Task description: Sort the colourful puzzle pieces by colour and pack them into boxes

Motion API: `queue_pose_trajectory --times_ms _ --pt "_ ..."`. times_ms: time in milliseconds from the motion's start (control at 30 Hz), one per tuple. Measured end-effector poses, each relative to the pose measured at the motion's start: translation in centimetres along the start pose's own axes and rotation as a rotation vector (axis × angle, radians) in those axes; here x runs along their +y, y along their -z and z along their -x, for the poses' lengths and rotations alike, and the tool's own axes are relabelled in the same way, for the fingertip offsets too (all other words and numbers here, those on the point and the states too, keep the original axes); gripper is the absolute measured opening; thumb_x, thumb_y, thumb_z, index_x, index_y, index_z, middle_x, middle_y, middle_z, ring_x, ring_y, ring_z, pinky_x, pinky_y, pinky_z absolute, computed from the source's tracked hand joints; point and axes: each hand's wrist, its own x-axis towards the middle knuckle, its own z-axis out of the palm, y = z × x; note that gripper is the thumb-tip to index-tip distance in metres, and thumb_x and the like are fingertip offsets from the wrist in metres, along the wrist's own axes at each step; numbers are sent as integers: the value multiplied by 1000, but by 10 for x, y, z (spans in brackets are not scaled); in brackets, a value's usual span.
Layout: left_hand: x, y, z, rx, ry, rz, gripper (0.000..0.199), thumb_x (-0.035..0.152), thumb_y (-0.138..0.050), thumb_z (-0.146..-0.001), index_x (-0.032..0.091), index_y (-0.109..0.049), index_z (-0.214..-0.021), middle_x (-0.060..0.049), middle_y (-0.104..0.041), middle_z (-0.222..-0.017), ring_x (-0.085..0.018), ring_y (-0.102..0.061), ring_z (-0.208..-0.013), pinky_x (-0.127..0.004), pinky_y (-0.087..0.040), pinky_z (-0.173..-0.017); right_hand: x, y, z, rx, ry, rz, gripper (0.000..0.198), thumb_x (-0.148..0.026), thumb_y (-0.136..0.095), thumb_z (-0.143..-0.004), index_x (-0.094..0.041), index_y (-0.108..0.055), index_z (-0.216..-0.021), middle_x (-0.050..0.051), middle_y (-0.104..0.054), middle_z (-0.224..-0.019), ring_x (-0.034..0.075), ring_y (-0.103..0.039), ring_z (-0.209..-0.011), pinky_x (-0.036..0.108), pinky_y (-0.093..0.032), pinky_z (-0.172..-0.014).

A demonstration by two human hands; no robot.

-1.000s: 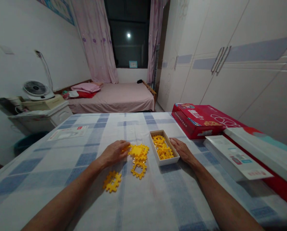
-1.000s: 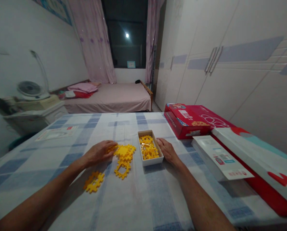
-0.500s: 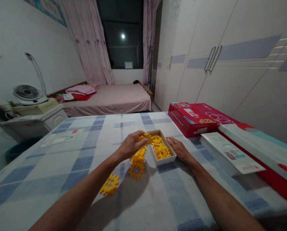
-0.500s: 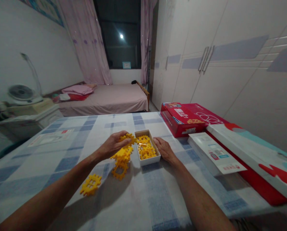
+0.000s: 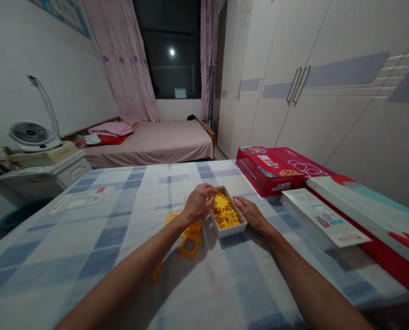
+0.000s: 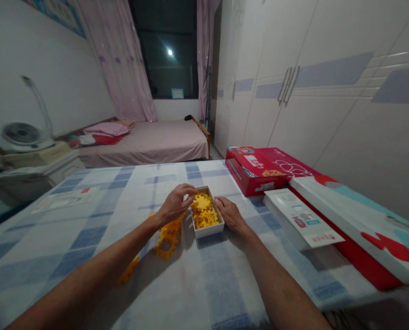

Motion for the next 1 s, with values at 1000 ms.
queue_pose_trajectory --times_ms 1000 --pt "-67 55 91 -245 404 66 49 29 -55 -71 15 -58 -118 -4 -62 -90 -17 -58 -76 -28 -46 -72 7 0 -3 10 -31 6 47 -52 -36 -86 -18 -65 -103 8 -67 -104 25 -60 -96 37 -44 -87"
